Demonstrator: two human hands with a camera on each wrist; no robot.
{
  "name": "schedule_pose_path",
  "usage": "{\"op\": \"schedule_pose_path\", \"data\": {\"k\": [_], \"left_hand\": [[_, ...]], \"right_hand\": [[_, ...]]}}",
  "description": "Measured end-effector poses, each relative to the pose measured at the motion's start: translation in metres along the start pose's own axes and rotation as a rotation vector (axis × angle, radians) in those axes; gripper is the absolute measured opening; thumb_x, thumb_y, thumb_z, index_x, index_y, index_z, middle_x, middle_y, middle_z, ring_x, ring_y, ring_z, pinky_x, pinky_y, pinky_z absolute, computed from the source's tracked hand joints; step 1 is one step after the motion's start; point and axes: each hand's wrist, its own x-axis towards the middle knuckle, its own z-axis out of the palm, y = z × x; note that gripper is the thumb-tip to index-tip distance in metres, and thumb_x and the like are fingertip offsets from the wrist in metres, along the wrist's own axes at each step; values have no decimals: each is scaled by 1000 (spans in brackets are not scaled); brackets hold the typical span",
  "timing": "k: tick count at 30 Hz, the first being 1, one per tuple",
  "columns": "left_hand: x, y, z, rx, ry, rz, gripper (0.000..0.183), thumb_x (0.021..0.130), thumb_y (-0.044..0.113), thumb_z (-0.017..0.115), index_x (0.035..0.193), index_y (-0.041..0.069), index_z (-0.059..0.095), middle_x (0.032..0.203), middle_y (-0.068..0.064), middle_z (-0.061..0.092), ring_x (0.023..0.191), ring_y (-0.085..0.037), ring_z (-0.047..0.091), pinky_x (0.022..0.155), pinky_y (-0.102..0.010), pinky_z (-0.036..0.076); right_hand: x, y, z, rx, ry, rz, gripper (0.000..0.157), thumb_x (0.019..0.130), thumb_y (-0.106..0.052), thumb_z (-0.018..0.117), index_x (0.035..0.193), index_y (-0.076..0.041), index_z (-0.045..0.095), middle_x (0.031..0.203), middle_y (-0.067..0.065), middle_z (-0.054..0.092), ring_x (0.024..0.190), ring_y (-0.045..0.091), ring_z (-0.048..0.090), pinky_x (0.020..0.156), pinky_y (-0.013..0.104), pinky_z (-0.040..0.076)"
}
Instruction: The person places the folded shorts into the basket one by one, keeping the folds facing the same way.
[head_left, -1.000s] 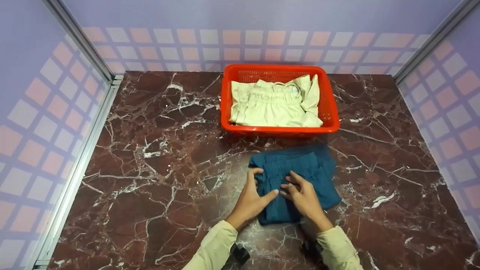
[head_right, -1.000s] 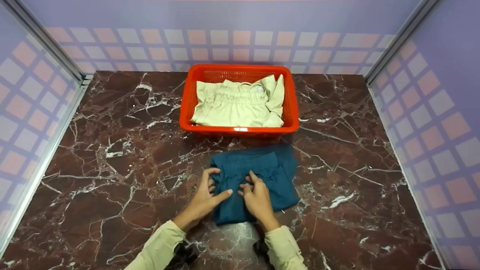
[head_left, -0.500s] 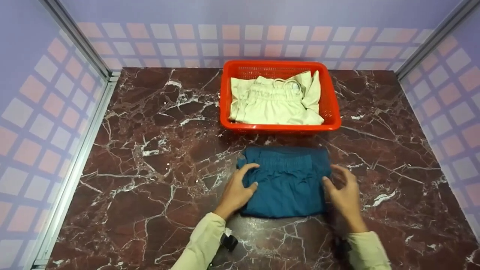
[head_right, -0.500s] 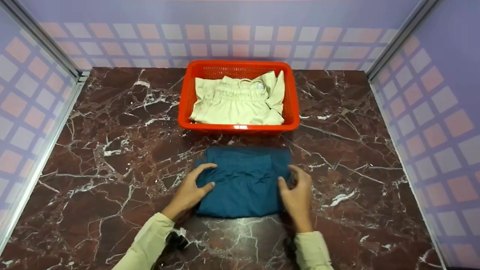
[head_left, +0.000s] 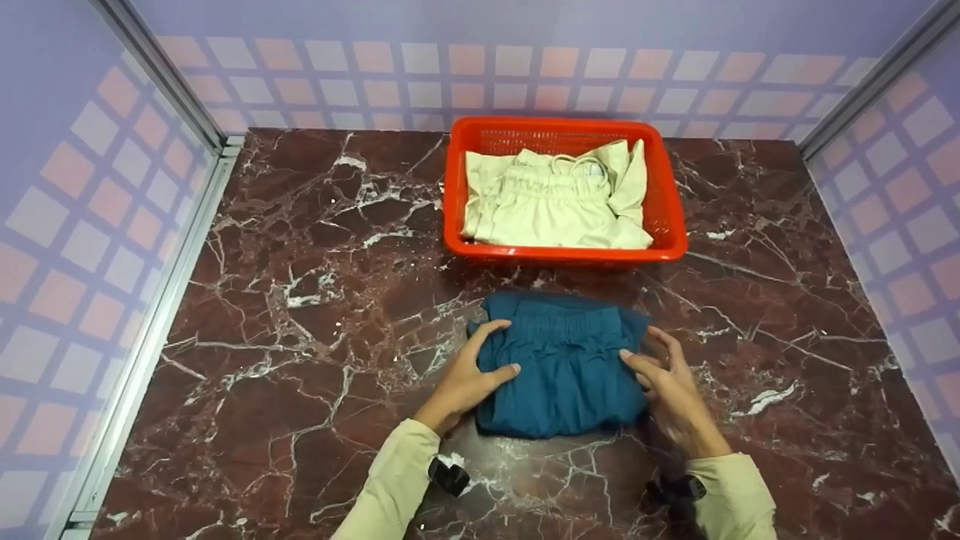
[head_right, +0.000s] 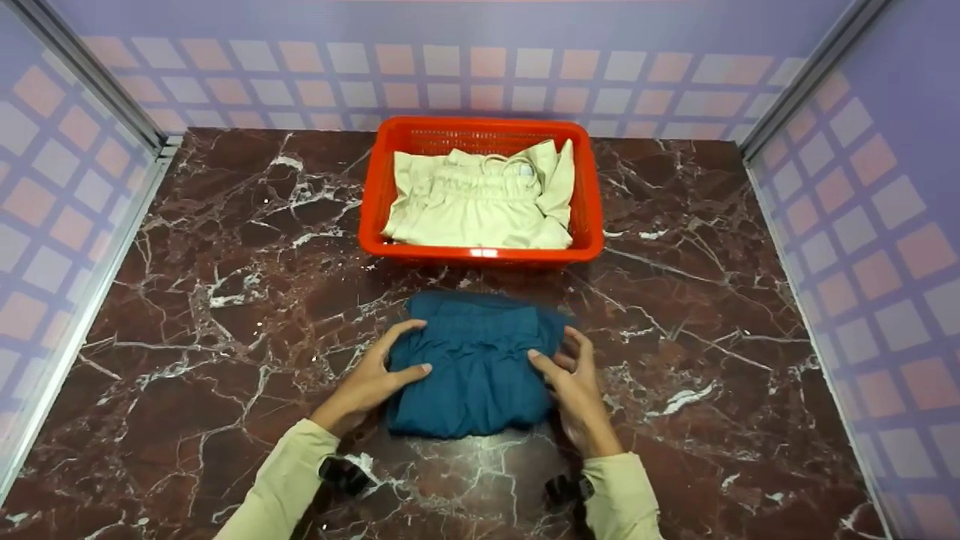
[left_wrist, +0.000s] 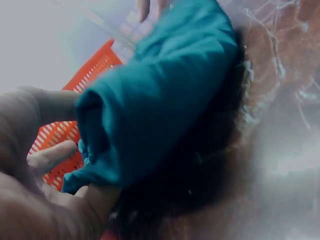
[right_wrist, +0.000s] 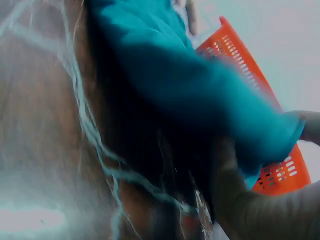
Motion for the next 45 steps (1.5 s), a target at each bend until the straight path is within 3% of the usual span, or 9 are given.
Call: {"op": "schedule_pose_path", "data": {"k": [3,6,9,14,18,21,29,36,45], "left_hand": [[5,-2,-2,-48,-18,0,65,87,12,75,147,18,51,158,-9,38,147,-34,28,116,-61,24],[10,-2,-3,-92,-47,-6,65,84,5,74,145,17,56,156,-8,43,146,-31,32,116,-57,26],[14,-2,-3,-48,-88,1,64,82,0,68,143,16,59,152,-7,48,142,-28,37,115,-52,31],[14,1,-3,193,-113,94,66,83,-3,61,146,16,57,145,-6,55,122,-21,54,106,-43,42],[10,11,-4,313,-88,236,64,87,-4,60,148,13,54,139,-10,59,94,-18,57,96,-37,47],[10,26,-10,340,-70,331,61,90,-5,61,148,11,53,139,-12,60,75,-14,51,88,-34,49],[46,91,-41,333,-94,372,62,99,2,56,156,20,41,137,-4,60,46,-3,39,46,-25,49],[118,142,-67,389,-20,323,63,98,1,54,157,21,40,126,-7,63,50,-10,38,53,-26,48],[203,123,-71,574,-21,194,64,94,-3,50,155,14,44,155,-8,46,112,-20,56,97,-32,45]], "right_hand": [[5,1,3,-18,-46,-20,78,98,-18,67,158,-24,18,128,16,44,80,17,57,67,27,49],[12,3,6,-128,-77,-111,81,95,-17,71,159,-24,21,133,17,43,100,21,52,82,32,45],[19,9,8,-318,-77,-328,82,90,-5,74,158,-14,28,153,17,36,133,28,39,104,42,36],[23,21,10,-553,-10,-721,72,78,20,70,143,-4,52,145,16,53,114,24,54,91,29,44],[20,19,10,-548,47,-920,66,72,28,67,131,-2,62,128,15,62,90,15,54,71,16,46],[18,7,9,-440,33,-1000,64,71,33,63,128,5,61,125,20,61,102,14,59,82,16,51],[37,-65,22,-296,49,-1120,53,72,30,61,122,14,59,122,25,61,114,17,60,97,27,51],[90,-146,50,-400,137,-1146,47,74,28,61,120,19,58,121,30,63,119,32,57,110,36,40],[173,-155,46,-599,163,-834,49,79,19,61,127,11,60,130,27,59,130,36,48,115,39,32]]}}
